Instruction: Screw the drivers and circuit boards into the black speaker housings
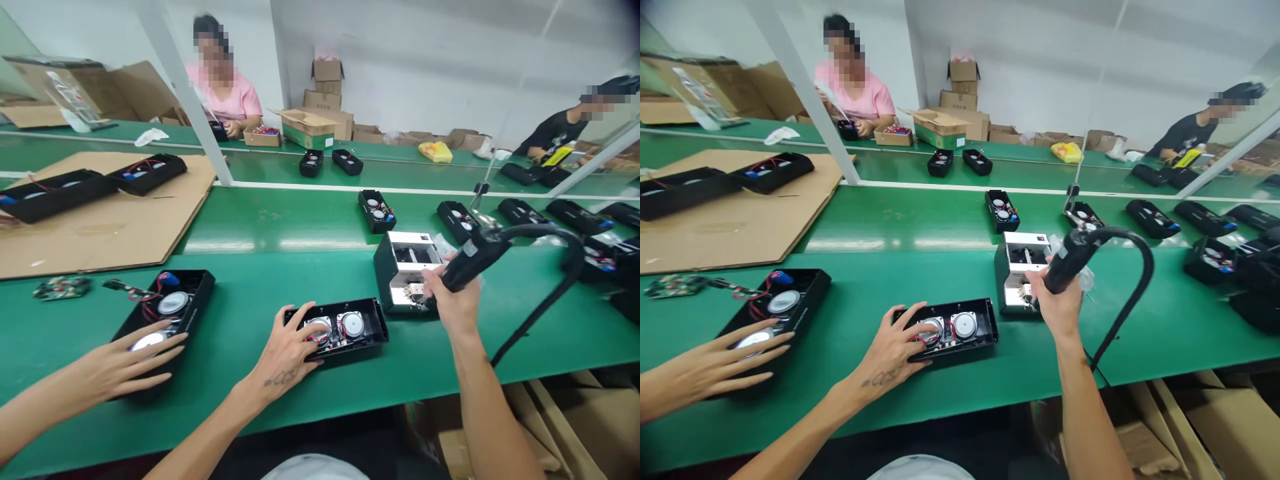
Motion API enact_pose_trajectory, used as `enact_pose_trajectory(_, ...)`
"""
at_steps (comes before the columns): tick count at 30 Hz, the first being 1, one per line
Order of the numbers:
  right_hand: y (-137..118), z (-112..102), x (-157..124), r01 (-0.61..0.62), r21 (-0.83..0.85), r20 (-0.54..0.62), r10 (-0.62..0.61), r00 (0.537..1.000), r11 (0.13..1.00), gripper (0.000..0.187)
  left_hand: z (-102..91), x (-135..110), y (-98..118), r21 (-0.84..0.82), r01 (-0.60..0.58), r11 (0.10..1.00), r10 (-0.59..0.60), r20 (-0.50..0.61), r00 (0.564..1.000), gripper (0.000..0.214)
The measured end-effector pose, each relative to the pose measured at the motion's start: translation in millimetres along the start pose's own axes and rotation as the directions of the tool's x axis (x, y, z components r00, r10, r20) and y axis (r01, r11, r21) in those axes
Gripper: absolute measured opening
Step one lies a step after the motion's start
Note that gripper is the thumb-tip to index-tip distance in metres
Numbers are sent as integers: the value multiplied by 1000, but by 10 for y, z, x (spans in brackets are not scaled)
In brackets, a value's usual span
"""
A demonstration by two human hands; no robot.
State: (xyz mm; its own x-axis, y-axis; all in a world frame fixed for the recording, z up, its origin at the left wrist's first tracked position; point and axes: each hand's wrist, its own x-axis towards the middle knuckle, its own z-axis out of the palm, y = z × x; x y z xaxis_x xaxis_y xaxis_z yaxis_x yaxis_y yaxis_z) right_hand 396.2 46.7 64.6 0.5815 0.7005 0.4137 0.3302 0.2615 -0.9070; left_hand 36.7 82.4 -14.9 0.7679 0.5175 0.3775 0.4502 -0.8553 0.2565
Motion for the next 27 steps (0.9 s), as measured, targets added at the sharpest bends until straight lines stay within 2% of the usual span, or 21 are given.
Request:
enact_pose_trajectory(2,-70,-5,-148,-111,24,94,108,990,994,50,1,-1,3,1,1,1000,-1,8,1000,24)
enact_pose_trajectory(5,-247,21,-416,-230,202,236,181,955,952,49,9,2,6,-3,8,1000,-8,19,1000,26)
enact_pose_trajectory(8,-511,146,-644,-255,409,341,112,933,876,46,11,6,10,-4,15,1000,-15,29,999,26)
enact_pose_trajectory(13,-861,633,-894,-150,592,349,-85,933,792,40,7,-1,20,1,5,1000,-5,38,999,22)
enact_pose_trajectory(16,-867,947,-1029,-161,630,389,-130,912,760,40,8,-12,28,0,15,1000,-15,47,999,19)
enact_pose_trajectory(19,-768,1138,-1135,-186,587,445,-122,887,788,40,0,-16,44,-3,21,1000,-21,56,998,16)
enact_pose_trajectory(27,-591,1256,-1215,-193,475,474,-65,878,859,39,9,-29,68,-4,41,999,-41,63,997,24)
